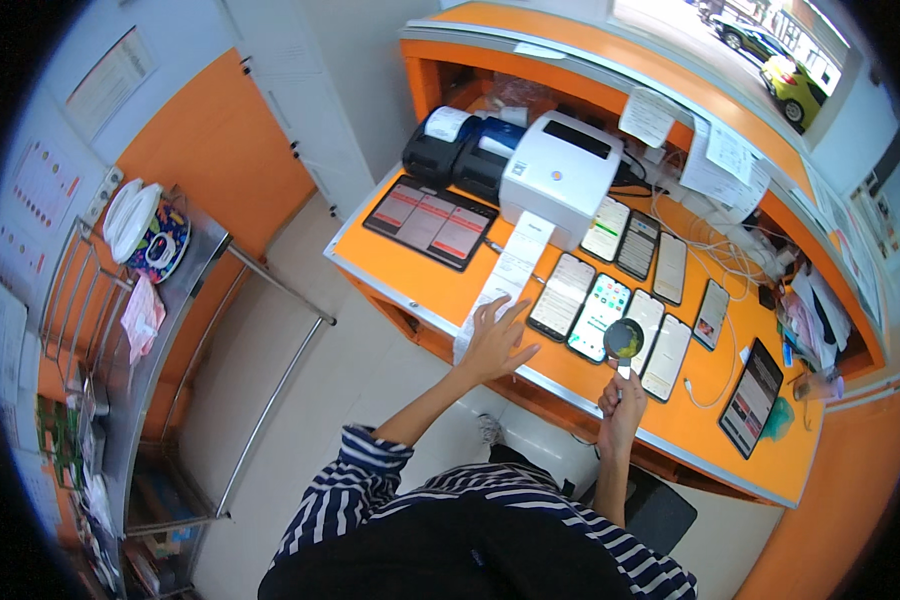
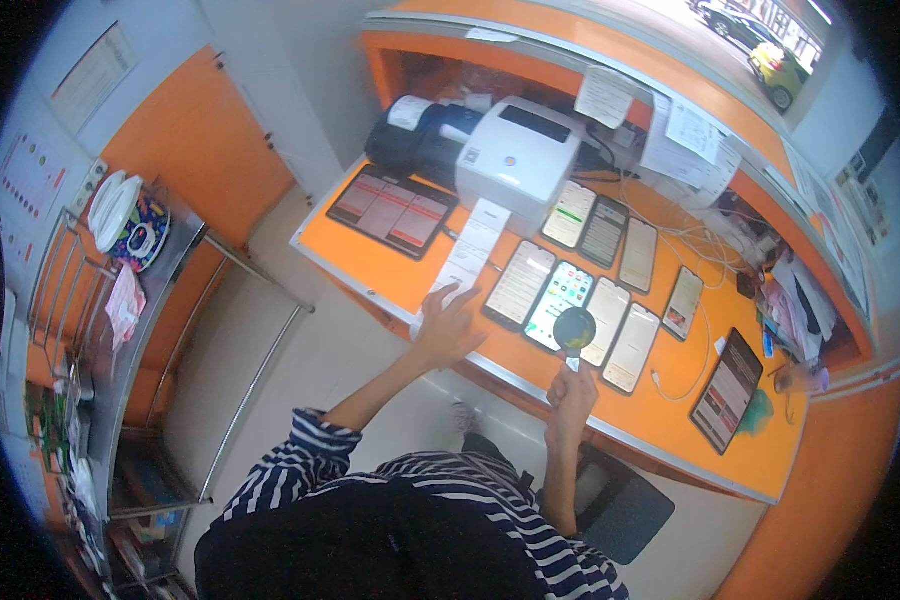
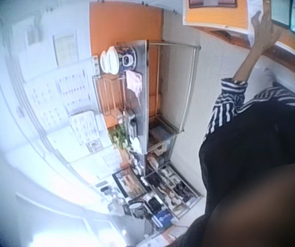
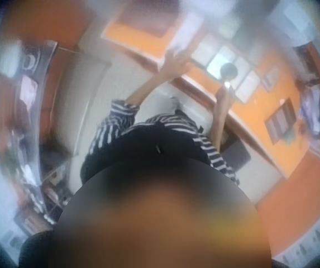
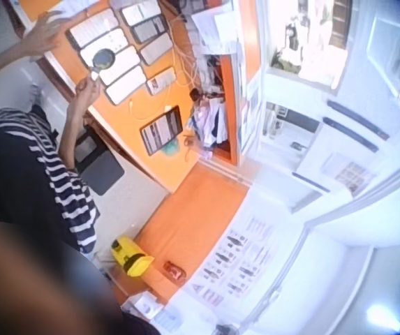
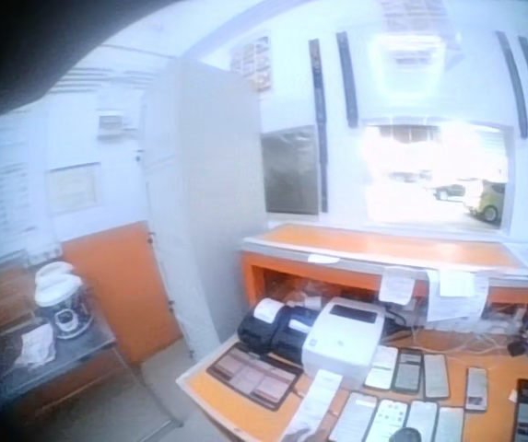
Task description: The person scoops scrambled eggs into a compartmentalized food box, then retrieves fried chicken from a warmer, cuts it on a cutting board, and places the pieces into the box. The box is closed, placed into a plastic bag, and sealed for delivery.
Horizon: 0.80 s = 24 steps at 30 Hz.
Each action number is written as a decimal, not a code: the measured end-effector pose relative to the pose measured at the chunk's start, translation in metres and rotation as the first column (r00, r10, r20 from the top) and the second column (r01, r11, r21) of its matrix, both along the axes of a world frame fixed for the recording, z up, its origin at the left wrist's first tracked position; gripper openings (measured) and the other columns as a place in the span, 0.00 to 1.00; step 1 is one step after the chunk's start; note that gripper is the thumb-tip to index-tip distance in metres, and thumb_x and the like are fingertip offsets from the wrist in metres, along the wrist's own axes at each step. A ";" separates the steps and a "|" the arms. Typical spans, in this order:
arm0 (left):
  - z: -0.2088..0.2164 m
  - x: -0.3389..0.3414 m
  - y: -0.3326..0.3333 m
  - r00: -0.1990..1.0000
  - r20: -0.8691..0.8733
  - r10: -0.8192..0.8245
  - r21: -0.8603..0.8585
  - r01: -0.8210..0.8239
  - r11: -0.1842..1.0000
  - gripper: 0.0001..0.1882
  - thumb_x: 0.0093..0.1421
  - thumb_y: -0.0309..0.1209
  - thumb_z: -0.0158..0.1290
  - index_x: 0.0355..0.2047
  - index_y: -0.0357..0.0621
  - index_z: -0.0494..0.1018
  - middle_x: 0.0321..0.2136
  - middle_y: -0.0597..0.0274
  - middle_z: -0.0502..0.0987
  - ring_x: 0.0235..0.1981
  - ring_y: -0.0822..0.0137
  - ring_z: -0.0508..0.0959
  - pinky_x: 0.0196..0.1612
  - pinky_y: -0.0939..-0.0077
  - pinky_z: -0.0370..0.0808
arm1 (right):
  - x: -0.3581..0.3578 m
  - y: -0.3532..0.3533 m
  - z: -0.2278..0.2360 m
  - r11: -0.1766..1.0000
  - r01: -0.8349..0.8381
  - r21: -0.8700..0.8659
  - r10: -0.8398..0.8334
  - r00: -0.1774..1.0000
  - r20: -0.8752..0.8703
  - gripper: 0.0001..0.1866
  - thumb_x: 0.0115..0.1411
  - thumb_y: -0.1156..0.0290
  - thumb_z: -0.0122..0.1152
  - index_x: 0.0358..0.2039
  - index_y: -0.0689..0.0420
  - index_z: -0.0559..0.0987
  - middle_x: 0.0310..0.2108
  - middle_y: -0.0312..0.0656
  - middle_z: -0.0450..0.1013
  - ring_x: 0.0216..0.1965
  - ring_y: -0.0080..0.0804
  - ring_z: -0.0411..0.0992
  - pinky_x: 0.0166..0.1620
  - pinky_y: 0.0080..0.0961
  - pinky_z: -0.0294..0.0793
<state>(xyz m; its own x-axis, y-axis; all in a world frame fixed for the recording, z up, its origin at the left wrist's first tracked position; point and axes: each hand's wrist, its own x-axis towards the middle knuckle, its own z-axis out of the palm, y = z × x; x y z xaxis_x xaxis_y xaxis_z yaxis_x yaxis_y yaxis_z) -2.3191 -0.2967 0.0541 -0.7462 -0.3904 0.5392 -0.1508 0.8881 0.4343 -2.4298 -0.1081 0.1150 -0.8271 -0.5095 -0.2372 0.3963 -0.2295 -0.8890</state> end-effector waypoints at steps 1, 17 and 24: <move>-0.003 0.023 0.004 1.000 -0.008 0.021 0.016 -0.021 1.000 0.17 0.49 0.41 0.53 0.14 0.45 0.61 0.49 0.53 0.64 0.53 0.52 0.56 0.50 0.54 0.50 | 0.007 -0.007 -0.001 0.999 -0.036 0.009 0.036 0.999 0.007 0.12 0.54 0.75 0.46 0.39 0.64 0.70 0.13 0.25 0.51 0.13 0.11 0.48 0.15 0.10 0.43; -0.072 0.536 0.304 0.076 -0.090 0.993 0.494 -0.862 0.111 0.06 0.48 0.26 0.56 0.26 0.41 0.71 0.23 0.60 0.74 0.25 0.63 0.75 0.27 0.75 0.71 | 0.463 -0.093 -0.005 0.314 -0.948 -0.053 0.942 0.304 0.140 0.12 0.56 0.68 0.46 0.38 0.60 0.71 0.14 0.25 0.50 0.13 0.12 0.48 0.17 0.12 0.45; -0.053 0.761 0.371 -0.339 -0.062 0.939 0.450 -0.849 -0.277 0.06 0.51 0.30 0.53 0.25 0.40 0.73 0.21 0.57 0.74 0.22 0.63 0.74 0.23 0.75 0.70 | 0.699 -0.083 0.017 -0.097 -0.994 -0.051 0.995 -0.097 0.007 0.12 0.55 0.67 0.47 0.38 0.59 0.71 0.12 0.25 0.51 0.12 0.11 0.47 0.16 0.10 0.46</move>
